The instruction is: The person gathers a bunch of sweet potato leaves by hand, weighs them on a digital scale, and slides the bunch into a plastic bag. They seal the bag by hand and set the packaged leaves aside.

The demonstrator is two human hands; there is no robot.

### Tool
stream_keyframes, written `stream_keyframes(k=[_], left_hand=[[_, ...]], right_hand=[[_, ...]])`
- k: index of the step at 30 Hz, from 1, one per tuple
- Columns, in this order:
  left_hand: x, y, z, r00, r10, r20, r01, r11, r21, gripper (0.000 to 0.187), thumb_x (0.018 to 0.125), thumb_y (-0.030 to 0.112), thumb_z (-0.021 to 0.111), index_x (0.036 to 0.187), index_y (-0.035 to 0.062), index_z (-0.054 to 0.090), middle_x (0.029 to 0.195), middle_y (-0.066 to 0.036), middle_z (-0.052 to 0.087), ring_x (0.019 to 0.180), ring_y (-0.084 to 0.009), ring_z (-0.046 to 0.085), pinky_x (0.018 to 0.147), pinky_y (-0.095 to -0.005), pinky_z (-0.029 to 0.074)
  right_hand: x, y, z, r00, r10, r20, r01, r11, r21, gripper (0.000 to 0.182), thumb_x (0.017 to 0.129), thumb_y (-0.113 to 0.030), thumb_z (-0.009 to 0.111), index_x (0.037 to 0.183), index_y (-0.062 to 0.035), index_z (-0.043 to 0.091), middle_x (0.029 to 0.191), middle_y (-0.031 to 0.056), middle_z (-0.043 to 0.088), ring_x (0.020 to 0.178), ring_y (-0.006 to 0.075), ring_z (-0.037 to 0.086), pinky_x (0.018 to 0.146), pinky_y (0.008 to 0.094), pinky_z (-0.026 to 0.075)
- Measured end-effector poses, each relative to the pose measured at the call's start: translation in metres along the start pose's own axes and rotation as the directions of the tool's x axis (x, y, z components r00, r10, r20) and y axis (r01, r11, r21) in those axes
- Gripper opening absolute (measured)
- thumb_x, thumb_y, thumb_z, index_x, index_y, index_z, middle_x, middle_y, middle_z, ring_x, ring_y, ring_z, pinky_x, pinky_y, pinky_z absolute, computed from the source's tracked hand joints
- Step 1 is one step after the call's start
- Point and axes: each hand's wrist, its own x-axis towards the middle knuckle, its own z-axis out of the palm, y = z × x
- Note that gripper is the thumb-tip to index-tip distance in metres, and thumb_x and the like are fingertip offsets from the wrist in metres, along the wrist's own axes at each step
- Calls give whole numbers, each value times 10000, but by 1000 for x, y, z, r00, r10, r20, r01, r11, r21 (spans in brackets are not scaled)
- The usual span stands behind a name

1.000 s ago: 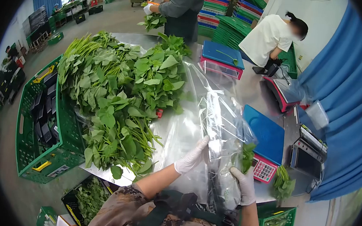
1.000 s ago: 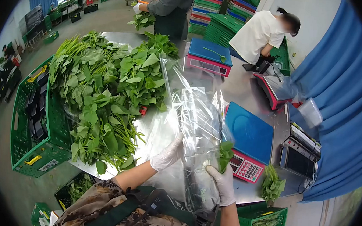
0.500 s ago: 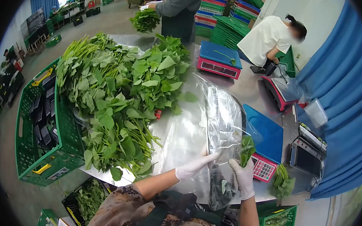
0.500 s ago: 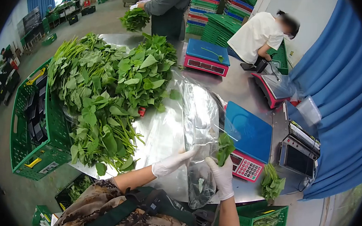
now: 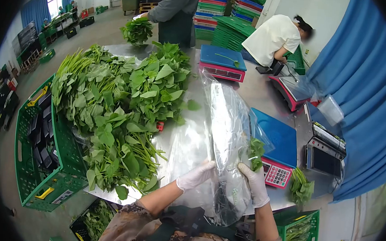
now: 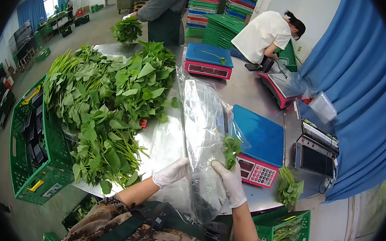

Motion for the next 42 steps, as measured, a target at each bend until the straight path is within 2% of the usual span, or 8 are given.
stream_keyframes(k=[5, 8, 11, 20, 27, 34, 38, 42], left_hand=[[5, 0, -19, 966, 162, -201, -77, 924, 374, 744, 898, 360, 659, 1475, 59, 299, 1450, -84, 392, 1334, -213, 376, 1112, -381, 285], [1, 21, 4, 727, 619, -299, -106, 531, 841, 724, 799, 311, 759, 1378, 46, 415, 1386, -123, 441, 1325, -273, 405, 1084, -399, 326], [0, 72, 54, 669, 694, 266, -252, -125, 960, 701, 698, 254, 815, 1278, 46, 481, 1305, -155, 476, 1305, -335, 423, 1064, -444, 351], [24, 64, 71, 613, 673, 415, -198, -378, 904, 277, 709, 82, 720, 951, 104, 588, 1184, -105, 577, 1221, -352, 514, 1011, -480, 393], [23, 49, 103, 582, 591, 558, -382, -407, 829, 205, 713, 66, 693, 876, 92, 571, 1130, -73, 597, 1169, -281, 551, 1009, -477, 400], [5, 37, 68, 661, 542, 519, -396, -335, 855, 313, 711, 116, 740, 981, 76, 586, 1208, -125, 563, 1212, -329, 515, 1028, -492, 409], [-19, 54, 63, 703, 620, 349, -354, -121, 927, 751, 705, 280, 826, 1330, 65, 472, 1420, -222, 410, 1344, -376, 391, 1104, -475, 329], [2, 56, 26, 734, 576, -361, -176, 674, 718, 942, 828, 393, 723, 1520, 78, 167, 1569, -202, 171, 1455, -291, 193, 1173, -387, 204]], right_hand=[[1, 5, -1, 1000, 19, -11, -18, 999, 47, 573, 839, -149, 751, 1329, -16, 487, 1196, 57, 600, 1047, 136, 567, 915, 285, 454], [3, 13, -3, 996, -52, -69, 55, 998, 37, 524, 840, -123, 736, 1301, -7, 515, 1164, 63, 615, 1011, 149, 588, 887, 295, 482], [6, 16, -1, 996, -74, -53, 69, 993, -92, 514, 839, -132, 742, 1285, -11, 516, 1133, 49, 618, 990, 142, 587, 876, 292, 481], [4, 10, 12, 996, -83, -28, 74, 970, -232, 508, 839, -187, 753, 1259, -28, 516, 1139, 59, 627, 1002, 137, 582, 902, 298, 464], [11, 30, 9, 955, -293, 32, 270, 823, -501, 424, 851, -103, 696, 1236, -28, 533, 1125, 60, 639, 1000, 149, 614, 859, 295, 493], [9, 29, 6, 979, -171, -108, 145, 967, -210, 450, 839, -77, 703, 1253, -33, 533, 1123, 53, 632, 997, 145, 592, 872, 289, 476], [7, 17, 8, 976, -109, -186, 67, 974, -215, 417, 824, -86, 699, 1206, 10, 559, 1097, 74, 627, 976, 157, 583, 865, 287, 468], [2, 9, 13, 986, -85, -146, 61, 985, -160, 578, 816, -9, 645, 1360, 29, 456, 1278, 104, 552, 1102, 203, 556, 962, 309, 438]])
